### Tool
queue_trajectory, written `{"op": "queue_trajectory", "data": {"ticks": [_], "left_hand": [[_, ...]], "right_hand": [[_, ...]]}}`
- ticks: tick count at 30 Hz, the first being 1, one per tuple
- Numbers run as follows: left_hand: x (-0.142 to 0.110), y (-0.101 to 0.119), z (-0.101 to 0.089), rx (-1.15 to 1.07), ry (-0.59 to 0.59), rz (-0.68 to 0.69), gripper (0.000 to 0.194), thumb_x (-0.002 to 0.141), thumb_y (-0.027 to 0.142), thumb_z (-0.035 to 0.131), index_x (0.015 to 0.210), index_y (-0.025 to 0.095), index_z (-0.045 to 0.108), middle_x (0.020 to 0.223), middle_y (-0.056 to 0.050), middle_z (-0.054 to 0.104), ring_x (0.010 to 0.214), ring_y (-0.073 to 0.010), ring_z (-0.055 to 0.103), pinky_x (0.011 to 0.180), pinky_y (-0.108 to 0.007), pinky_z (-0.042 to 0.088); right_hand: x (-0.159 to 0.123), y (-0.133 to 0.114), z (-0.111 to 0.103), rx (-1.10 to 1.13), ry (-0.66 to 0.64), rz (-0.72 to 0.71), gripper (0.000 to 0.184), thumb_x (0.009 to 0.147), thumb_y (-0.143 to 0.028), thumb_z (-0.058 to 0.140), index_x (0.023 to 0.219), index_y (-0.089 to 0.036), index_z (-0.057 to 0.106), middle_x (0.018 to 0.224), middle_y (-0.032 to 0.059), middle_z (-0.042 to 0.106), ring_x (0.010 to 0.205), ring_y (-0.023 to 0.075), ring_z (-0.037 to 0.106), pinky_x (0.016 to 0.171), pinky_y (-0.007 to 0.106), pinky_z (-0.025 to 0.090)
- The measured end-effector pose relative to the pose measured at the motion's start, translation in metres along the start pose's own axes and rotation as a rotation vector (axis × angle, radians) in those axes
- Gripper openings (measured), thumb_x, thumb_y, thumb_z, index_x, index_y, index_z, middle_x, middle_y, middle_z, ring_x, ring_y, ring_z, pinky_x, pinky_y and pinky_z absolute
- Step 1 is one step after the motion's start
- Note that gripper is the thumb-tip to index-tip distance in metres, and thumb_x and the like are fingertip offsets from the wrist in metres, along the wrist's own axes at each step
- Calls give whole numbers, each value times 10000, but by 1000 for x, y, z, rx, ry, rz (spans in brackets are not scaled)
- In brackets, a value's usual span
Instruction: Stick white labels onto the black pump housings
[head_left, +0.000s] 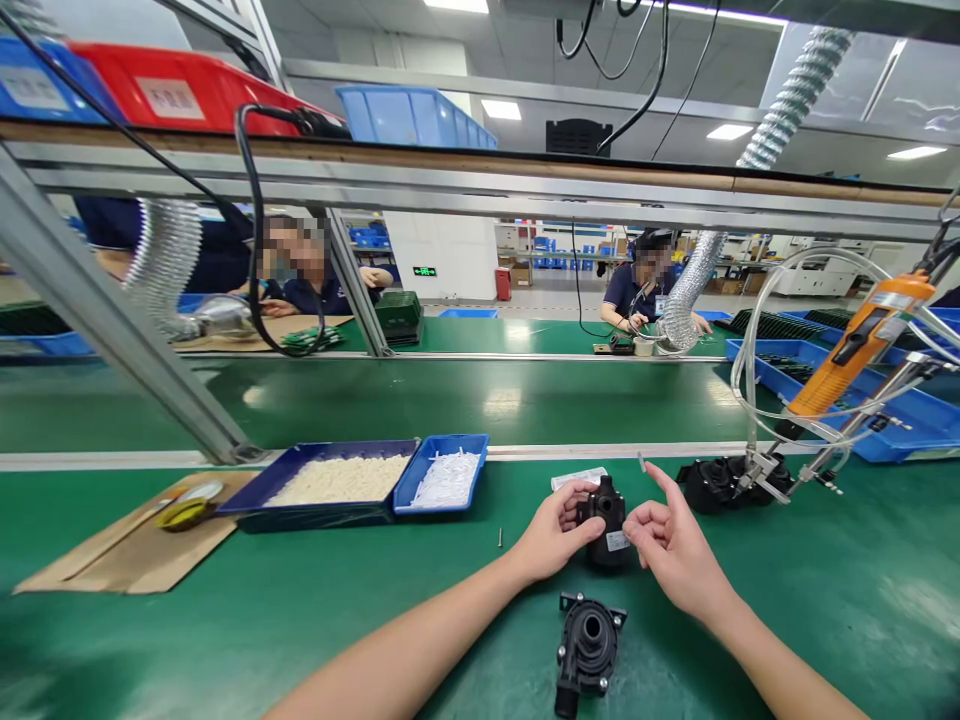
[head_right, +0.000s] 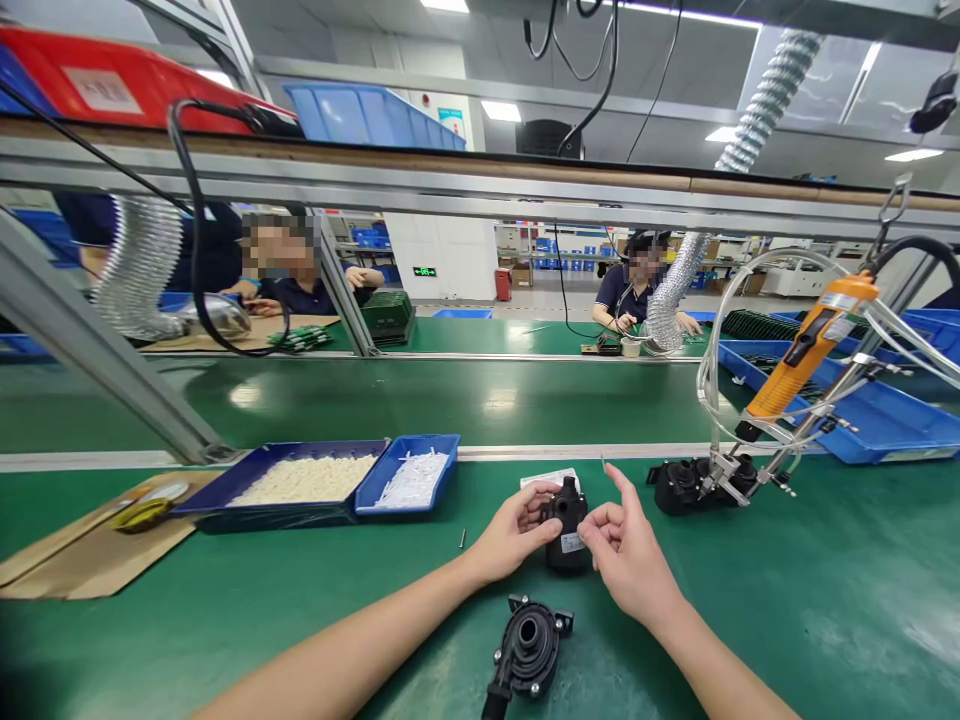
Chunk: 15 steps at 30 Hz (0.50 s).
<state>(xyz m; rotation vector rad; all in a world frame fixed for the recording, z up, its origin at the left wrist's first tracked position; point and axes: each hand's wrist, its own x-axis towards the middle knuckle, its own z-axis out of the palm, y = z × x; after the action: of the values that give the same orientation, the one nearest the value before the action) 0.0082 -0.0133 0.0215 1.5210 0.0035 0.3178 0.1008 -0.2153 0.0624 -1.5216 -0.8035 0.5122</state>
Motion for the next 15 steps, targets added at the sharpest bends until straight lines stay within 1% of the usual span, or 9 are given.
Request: {"op": "queue_trajectory", "data": {"ticks": [8,15], "left_hand": [[2,-3,-2,-9,8,1,622,851,516,840,1294,183,558,1220,-128,702,1102,-257,693,987,-385,522],[1,-6,-3,-9,10,-7,609,857,506,839,1297,188,564,1232,-126,697,1119,-265,690,1009,-398,512]], "right_hand": [[1,9,4,16,33,75,899,948,-505,752,1602,-264,184,859,-23,681,585,126,553,536,238,456],[0,11,7,30,40,105,947,904,-471,805,1603,-273,197,851,-27,696,594,140,583,534,245,481]]}}
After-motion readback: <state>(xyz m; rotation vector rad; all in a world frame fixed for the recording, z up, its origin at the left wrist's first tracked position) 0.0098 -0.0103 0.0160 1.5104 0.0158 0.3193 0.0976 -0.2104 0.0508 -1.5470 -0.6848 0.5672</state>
